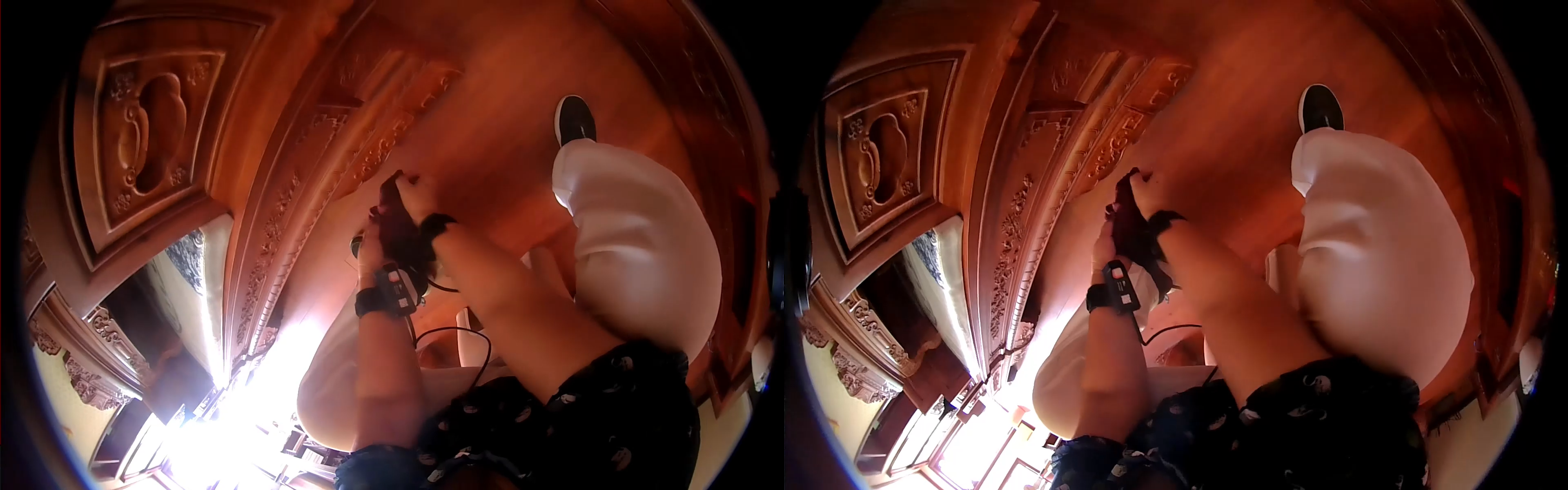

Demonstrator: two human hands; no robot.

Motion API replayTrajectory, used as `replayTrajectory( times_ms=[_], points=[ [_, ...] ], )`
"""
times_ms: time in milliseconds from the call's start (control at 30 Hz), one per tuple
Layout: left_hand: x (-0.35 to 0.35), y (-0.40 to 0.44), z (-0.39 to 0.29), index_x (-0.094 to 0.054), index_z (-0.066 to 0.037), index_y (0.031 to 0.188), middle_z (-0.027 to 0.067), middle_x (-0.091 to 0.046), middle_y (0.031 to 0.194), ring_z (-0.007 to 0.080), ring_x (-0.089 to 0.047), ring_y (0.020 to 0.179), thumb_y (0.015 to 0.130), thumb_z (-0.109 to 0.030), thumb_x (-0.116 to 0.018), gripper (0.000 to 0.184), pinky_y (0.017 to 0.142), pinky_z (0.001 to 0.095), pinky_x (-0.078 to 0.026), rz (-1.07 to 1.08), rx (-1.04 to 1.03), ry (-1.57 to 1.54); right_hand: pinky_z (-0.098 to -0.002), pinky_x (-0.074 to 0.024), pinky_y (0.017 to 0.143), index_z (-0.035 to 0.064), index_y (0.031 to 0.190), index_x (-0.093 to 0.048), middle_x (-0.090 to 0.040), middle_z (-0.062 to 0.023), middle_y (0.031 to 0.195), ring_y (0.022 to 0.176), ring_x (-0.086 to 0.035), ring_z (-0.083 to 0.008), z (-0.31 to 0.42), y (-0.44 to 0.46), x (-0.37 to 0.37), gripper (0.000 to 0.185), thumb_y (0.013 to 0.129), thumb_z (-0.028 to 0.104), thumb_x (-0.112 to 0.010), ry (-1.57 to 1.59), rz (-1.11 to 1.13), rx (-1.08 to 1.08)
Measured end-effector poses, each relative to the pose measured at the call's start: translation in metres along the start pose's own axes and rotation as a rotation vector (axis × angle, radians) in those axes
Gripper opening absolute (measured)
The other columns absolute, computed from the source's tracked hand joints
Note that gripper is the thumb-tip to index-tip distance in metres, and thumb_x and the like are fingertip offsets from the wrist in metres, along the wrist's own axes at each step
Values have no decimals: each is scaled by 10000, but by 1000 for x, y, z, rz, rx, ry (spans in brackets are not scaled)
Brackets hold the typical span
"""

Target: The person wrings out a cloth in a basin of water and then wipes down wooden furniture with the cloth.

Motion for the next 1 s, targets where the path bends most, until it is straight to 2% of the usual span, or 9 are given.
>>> replayTrajectory(
  times_ms=[67, 100, 267, 467, 600, 733, 800, 900, 1000],
  points=[
    [27, 27, 15, -472, -68, 1177, 86, -544, 1103, 246, -531, 995, 858, -475, -383, 525, 752, 442, -473, 110, -190, 557, -315, -460, 693, -33, 820, -595, -621, -139, 759, 728, -599, -238, 3, -4, 10, 249, 774, 212, -598, 47, -24, -22],
    [16, 13, 27, -464, -70, 1197, 79, -514, 1149, 241, -491, 1043, 858, -464, -386, 526, 806, 424, -441, 76, 65, 244, -315, -460, 693, -33, 820, -595, -621, -139, 759, 728, -599, -238, 10, -8, 16, 249, 774, 212, -598, 37, -27, -28],
    [12, 19, 20, -479, -82, 1184, 80, -543, 1101, 242, -497, 1027, 862, -440, -386, 491, 778, 424, -446, 131, 50, 172, -336, -459, 624, 24, 773, -571, -594, -126, 666, 638, -586, -262, 75, -15, 14, 131, 715, 131, -620, 133, -165, 507],
    [42, 34, 31, -508, -64, 1120, 93, -584, 1040, 242, -575, 907, 894, -314, -365, 366, 816, 355, -469, 45, 63, 183, -333, -458, 621, 25, 753, -568, -591, -121, 667, 651, -579, -256, 21, 3, 6, 118, 708, 128, -606, -145, 2, 129],
    [-39, -18, 7, -508, -64, 1129, 98, -579, 1064, 245, -569, 929, 892, -325, -365, 380, 817, 353, -464, 188, 112, -61, -331, -457, 625, 25, 745, -559, -584, -132, 680, 643, -575, -254, 65, -10, 25, 119, 706, 121, -617, 113, -75, 266],
    [-52, -29, -14, -513, -59, 1122, 92, -582, 1057, 243, -568, 933, 889, -320, -361, 381, 825, 365, -456, 46, 89, -90, -337, -456, 628, 40, 756, -560, -586, -126, 704, 659, -578, -263, 97, -9, 22, 108, 703, 109, -623, 159, -203, 528],
    [-51, -22, -18, -532, -43, 1083, 101, -599, 961, 256, -584, 845, 879, -379, -394, 417, 768, 390, -473, 113, 74, 25, -346, -455, 625, 48, 738, -557, -582, -113, 689, 656, -569, -280, 80, -1, 16, 97, 694, 106, -620, 260, -87, 348],
    [18, 33, 9, -500, -36, 1151, 104, -577, 1041, 259, -571, 912, 882, -398, -365, 470, 769, 392, -471, 126, -106, 400, -346, -458, 615, 42, 744, -572, -593, -115, 701, 669, -584, -263, 39, 12, 10, 113, 699, 138, -610, -181, 14, 222],
    [14, 14, 2, -473, -26, 1190, 99, -556, 1096, 249, -558, 954, 889, -386, -358, 483, 765, 384, -471, -13, 14, 485, -351, -458, 617, 43, 753, -574, -583, -114, 683, 663, -579, -277, 65, -6, 26, 115, 702, 140, -609, 149, -74, 257]
  ],
)
Point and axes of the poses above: each hand's wrist, its own y-axis towards the middle knuckle, its own x-axis out of the back of the hand, z = x × y, the point moved 7 cm from there along y, towards the middle knuckle
